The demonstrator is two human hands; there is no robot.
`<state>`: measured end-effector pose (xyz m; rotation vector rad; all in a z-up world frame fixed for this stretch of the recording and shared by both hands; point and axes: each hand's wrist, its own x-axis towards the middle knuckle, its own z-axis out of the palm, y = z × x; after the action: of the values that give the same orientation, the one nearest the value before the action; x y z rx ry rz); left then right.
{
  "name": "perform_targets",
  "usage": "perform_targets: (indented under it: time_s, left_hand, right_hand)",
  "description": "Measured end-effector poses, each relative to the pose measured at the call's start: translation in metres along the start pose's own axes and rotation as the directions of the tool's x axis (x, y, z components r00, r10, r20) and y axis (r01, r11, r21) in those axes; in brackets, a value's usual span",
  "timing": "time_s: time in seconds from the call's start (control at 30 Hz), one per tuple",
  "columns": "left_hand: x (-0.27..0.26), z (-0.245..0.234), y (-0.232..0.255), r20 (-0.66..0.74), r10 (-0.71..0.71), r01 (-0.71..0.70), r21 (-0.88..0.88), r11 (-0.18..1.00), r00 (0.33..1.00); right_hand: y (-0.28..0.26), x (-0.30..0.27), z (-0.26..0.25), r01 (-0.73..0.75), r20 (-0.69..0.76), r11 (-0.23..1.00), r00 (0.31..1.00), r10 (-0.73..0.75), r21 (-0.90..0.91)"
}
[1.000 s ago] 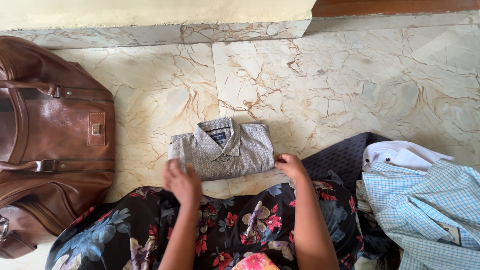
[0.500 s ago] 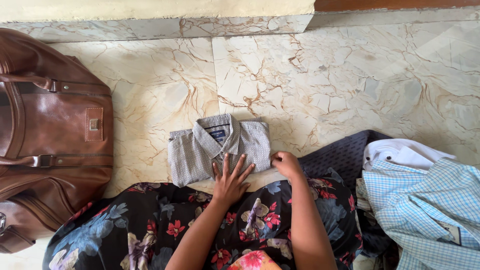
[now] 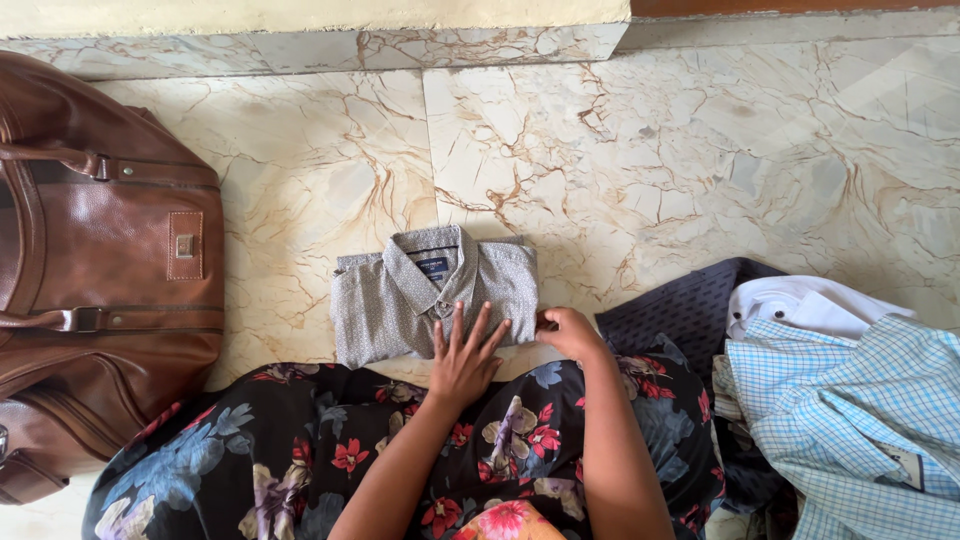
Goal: The person folds a grey collared shirt and other items by hand on a tiled floor and places them into a brown leather duffle bag.
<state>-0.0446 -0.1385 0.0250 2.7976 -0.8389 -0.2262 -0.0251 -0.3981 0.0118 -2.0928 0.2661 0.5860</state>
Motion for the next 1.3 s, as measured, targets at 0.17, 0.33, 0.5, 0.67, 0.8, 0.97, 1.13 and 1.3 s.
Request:
perform_targets:
  time_s: [0.17, 0.33, 0.5, 0.67, 0.8, 0.97, 1.13, 1.3]
  left_hand:
    - [0.017, 0.007, 0.013, -0.009, -0.018, 0.018, -0.033, 0.999, 1.000]
    - [0.025, 0.007, 0.012, -0.072, -0.083, 0.079, -0.050, 0.996, 0.994]
    - [0.027, 0.004, 0.009, -0.047, -0.112, 0.112, 0.008, 0.994, 0.993]
    - [0.026, 0.008, 0.009, -0.054, -0.113, 0.115, 0.038, 0.993, 0.992]
    - [0.024, 0.009, 0.007, -0.073, -0.112, 0.114, 0.028, 0.993, 0.991]
    - [0.023, 0.009, 0.009, -0.056, -0.117, 0.119, 0.033, 0.992, 0.992]
    - [0.023, 0.008, 0.008, -0.032, -0.117, 0.119, 0.046, 0.992, 0.993]
    - [0.023, 0.008, 0.008, -0.054, -0.122, 0.125, 0.042, 0.991, 0.991]
  right_hand:
    - [-0.013, -0.003, 0.015, -0.004, -0.086, 0.933, 0.996, -0.029, -0.361]
    - [-0.023, -0.005, 0.022, 0.000, -0.283, 0.930, 0.953, -0.112, -0.367]
    - [-0.034, -0.006, 0.023, 0.061, -0.404, 0.949, 0.895, -0.190, -0.311]
    - [-0.043, -0.012, 0.016, 0.145, -0.218, 0.988, 0.967, -0.130, 0.056]
    - [-0.050, -0.015, 0.016, 0.133, -0.183, 0.990, 0.973, -0.137, -0.034]
    - [-0.065, -0.017, 0.026, 0.077, -0.271, 0.942, 0.947, -0.172, -0.327]
    - [-0.088, -0.025, 0.027, 0.138, -0.326, 0.941, 0.914, -0.241, -0.309]
    - [-0.100, -0.032, 0.020, 0.176, -0.386, 0.960, 0.888, -0.250, -0.218]
